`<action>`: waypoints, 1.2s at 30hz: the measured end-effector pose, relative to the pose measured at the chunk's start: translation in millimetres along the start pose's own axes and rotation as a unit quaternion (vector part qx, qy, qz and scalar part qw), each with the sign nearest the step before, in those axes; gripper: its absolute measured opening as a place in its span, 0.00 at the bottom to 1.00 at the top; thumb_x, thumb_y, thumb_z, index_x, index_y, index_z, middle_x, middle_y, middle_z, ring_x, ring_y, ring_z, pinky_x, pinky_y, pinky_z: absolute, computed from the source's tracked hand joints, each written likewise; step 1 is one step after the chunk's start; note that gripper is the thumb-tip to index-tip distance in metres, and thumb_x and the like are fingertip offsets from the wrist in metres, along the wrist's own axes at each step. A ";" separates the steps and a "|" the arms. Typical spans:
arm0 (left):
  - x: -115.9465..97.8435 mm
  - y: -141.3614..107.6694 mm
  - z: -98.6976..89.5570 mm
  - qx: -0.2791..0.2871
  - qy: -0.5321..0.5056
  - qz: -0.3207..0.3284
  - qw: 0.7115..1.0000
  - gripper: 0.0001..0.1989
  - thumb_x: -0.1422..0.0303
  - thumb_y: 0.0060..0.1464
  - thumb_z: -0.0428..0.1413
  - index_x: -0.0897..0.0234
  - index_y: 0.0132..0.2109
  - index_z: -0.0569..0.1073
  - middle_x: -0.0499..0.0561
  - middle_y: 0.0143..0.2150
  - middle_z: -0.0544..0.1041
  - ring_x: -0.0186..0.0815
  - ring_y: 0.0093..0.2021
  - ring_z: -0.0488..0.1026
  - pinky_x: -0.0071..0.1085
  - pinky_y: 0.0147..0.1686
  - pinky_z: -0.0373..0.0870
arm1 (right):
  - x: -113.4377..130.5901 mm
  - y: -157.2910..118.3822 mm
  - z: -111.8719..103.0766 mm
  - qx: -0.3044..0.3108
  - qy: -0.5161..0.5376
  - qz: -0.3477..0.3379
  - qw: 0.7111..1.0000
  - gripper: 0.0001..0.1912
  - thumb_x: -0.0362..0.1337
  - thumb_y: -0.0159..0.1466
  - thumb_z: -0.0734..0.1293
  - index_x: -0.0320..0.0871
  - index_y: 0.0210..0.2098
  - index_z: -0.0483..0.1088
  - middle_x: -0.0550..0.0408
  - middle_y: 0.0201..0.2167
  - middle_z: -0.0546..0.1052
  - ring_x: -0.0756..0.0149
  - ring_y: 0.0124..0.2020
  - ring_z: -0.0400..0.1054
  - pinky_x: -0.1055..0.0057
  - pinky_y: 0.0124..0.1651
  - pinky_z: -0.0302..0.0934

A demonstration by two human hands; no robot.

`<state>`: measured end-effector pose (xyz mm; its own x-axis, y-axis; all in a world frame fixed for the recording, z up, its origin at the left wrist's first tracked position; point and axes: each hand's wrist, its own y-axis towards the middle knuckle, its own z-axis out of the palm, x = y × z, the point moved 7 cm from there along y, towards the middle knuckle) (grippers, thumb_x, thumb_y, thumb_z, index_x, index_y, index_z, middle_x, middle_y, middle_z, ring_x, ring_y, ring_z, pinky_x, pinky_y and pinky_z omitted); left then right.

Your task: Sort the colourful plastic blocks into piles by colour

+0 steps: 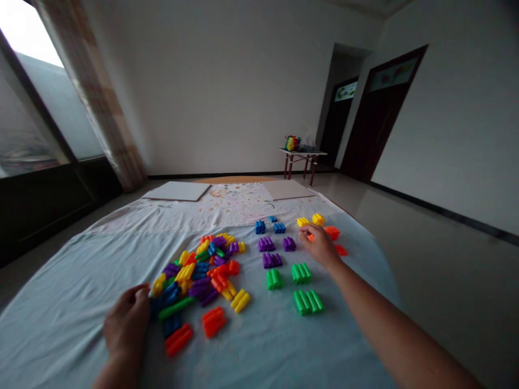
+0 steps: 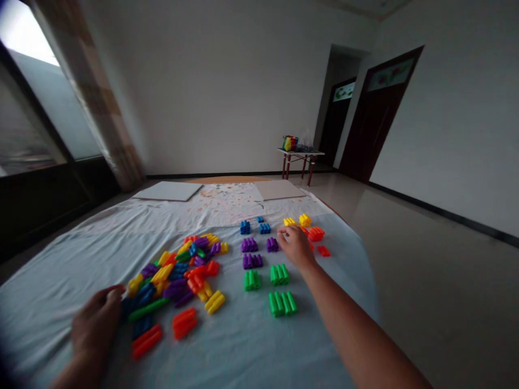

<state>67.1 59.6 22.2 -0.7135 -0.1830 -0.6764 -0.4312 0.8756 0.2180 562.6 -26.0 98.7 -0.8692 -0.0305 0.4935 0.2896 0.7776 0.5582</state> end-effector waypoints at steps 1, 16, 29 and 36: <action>2.8 1.1 1.6 0.010 -0.001 -0.010 1.000 0.18 0.60 0.51 0.47 0.63 0.41 0.76 0.54 0.33 0.77 0.40 0.33 0.72 0.30 0.26 0.62 | 23.0 -7.9 7.6 0.017 0.034 -0.036 0.999 0.09 0.36 0.61 0.62 0.42 0.36 0.73 0.49 0.35 0.77 0.61 0.40 0.69 0.65 0.46 0.62; -0.5 -5.8 3.9 0.022 -0.054 -0.016 0.998 0.19 0.61 0.50 0.45 0.62 0.41 0.76 0.55 0.35 0.77 0.40 0.35 0.71 0.30 0.29 0.61 | 189.6 -123.6 123.4 0.311 0.120 -0.222 0.916 0.19 0.40 0.55 0.72 0.46 0.45 0.71 0.54 0.45 0.76 0.60 0.48 0.65 0.64 0.53 0.54; -0.2 -7.7 4.1 0.025 -0.062 -0.018 0.998 0.19 0.60 0.49 0.45 0.61 0.41 0.75 0.53 0.32 0.75 0.39 0.33 0.70 0.31 0.29 0.60 | 179.8 -125.0 110.3 0.286 0.098 -0.228 0.926 0.19 0.39 0.57 0.68 0.43 0.47 0.71 0.48 0.48 0.72 0.58 0.49 0.63 0.62 0.53 0.55; 0.4 -4.2 1.9 0.037 -0.050 -0.022 0.998 0.20 0.58 0.49 0.45 0.62 0.41 0.75 0.53 0.30 0.74 0.41 0.32 0.70 0.32 0.27 0.60 | 188.6 -131.4 115.8 0.298 0.079 -0.277 0.910 0.15 0.43 0.57 0.68 0.45 0.42 0.72 0.52 0.41 0.76 0.60 0.45 0.67 0.65 0.51 0.56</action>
<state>69.7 56.7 19.7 -0.6343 -0.1799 -0.7519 -0.4166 0.8988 0.1364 314.2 -61.2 41.2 -0.7339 -0.5751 0.3615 -0.4857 0.8163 0.3126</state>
